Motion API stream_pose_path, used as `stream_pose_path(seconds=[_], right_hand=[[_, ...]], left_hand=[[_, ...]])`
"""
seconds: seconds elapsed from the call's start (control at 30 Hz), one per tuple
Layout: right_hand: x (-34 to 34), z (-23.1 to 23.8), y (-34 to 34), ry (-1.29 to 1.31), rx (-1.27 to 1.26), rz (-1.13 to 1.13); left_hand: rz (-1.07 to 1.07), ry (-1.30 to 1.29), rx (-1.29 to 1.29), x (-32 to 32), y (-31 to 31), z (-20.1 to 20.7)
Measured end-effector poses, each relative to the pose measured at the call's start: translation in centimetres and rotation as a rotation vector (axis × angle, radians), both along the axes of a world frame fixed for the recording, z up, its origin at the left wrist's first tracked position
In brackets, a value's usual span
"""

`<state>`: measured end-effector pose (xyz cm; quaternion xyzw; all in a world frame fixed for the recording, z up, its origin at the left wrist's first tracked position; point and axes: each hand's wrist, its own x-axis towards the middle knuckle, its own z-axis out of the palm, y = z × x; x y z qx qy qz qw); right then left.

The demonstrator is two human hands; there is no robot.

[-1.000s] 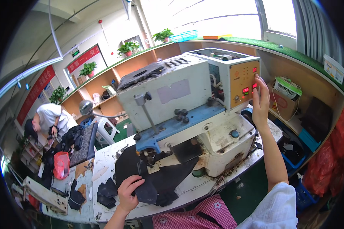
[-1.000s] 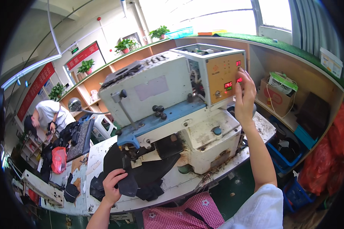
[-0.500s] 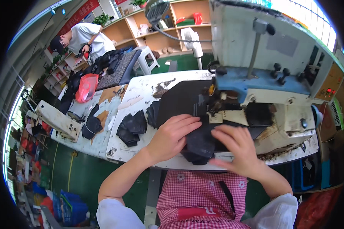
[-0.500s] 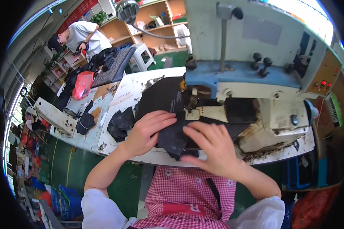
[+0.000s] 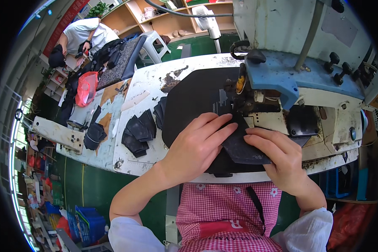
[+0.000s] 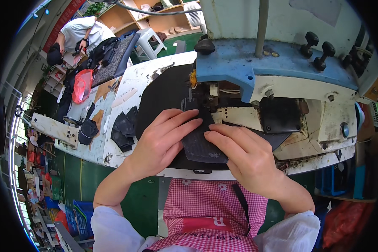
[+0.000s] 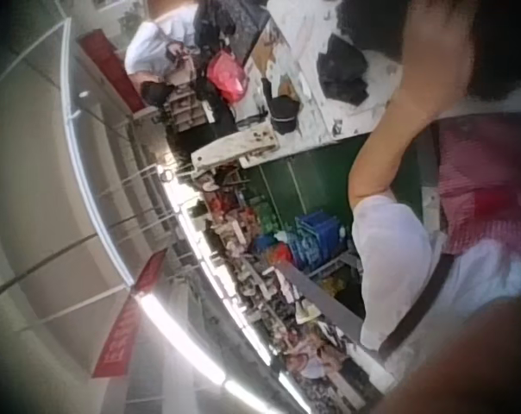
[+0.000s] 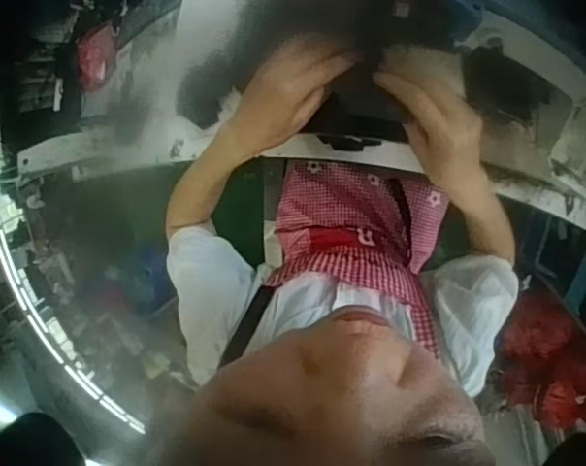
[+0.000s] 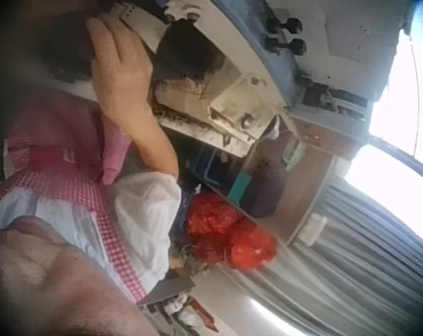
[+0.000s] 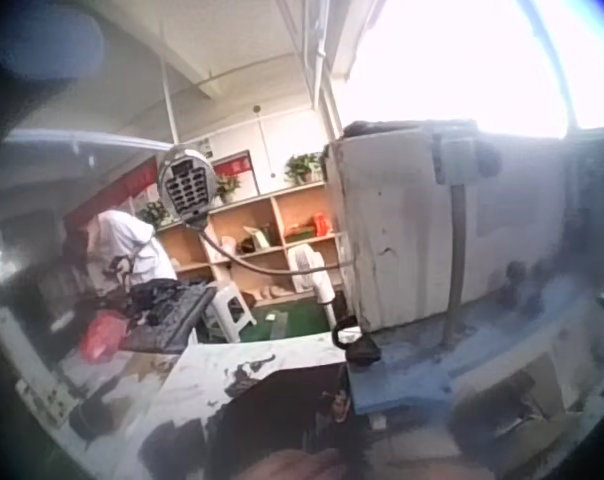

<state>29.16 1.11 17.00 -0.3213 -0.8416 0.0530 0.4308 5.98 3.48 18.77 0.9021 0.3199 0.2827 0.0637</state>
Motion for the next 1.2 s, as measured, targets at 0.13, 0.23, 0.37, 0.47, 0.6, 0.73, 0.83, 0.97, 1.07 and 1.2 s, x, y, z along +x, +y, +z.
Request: stream_pose_path(seconds=[0.13,0.23,0.37,0.47,0.6,0.73,0.83,0.97,1.07,1.2], right_hand=[[0.0,-0.3,0.0,0.017,0.053,-0.022],[0.1,-0.4,-0.2,0.028,0.062,0.029],[0.0,-0.2,-0.2,0.031,0.031,0.063],[-0.5,0.0,-0.1,0.009,0.032,0.018],[0.0,-1.4,-1.7,0.037,0.198,0.098],[0.8,-7.5,-7.4,-0.066,0.373,0.41],[3.4,-12.7,-8.5,-0.068,0.041,0.049],[10.8,-15.3,-10.6,0.204,-0.129,-0.676],[13.0,-15.5,-11.6,0.273,-0.178,-0.833],[12.1,-12.8,-9.4,-0.332,-0.1,-0.39]], left_hand=[[-0.032,-0.015,0.004,-0.1,0.0,-0.1],[-0.047,-0.001,0.022,-0.4,-0.3,-0.4],[-0.055,0.025,0.022,-0.3,-0.2,0.0],[-0.042,0.058,0.041,-0.4,-0.3,0.1],[0.16,0.135,0.169,-3.6,2.2,0.3],[0.092,0.06,0.15,-5.5,0.6,0.7],[0.1,0.053,0.141,-4.9,-0.3,0.4],[0.085,0.05,0.095,-4.3,1.1,-0.5],[0.115,0.023,0.103,-4.3,0.8,-0.5],[0.111,0.019,0.142,-4.9,1.0,-0.6]])
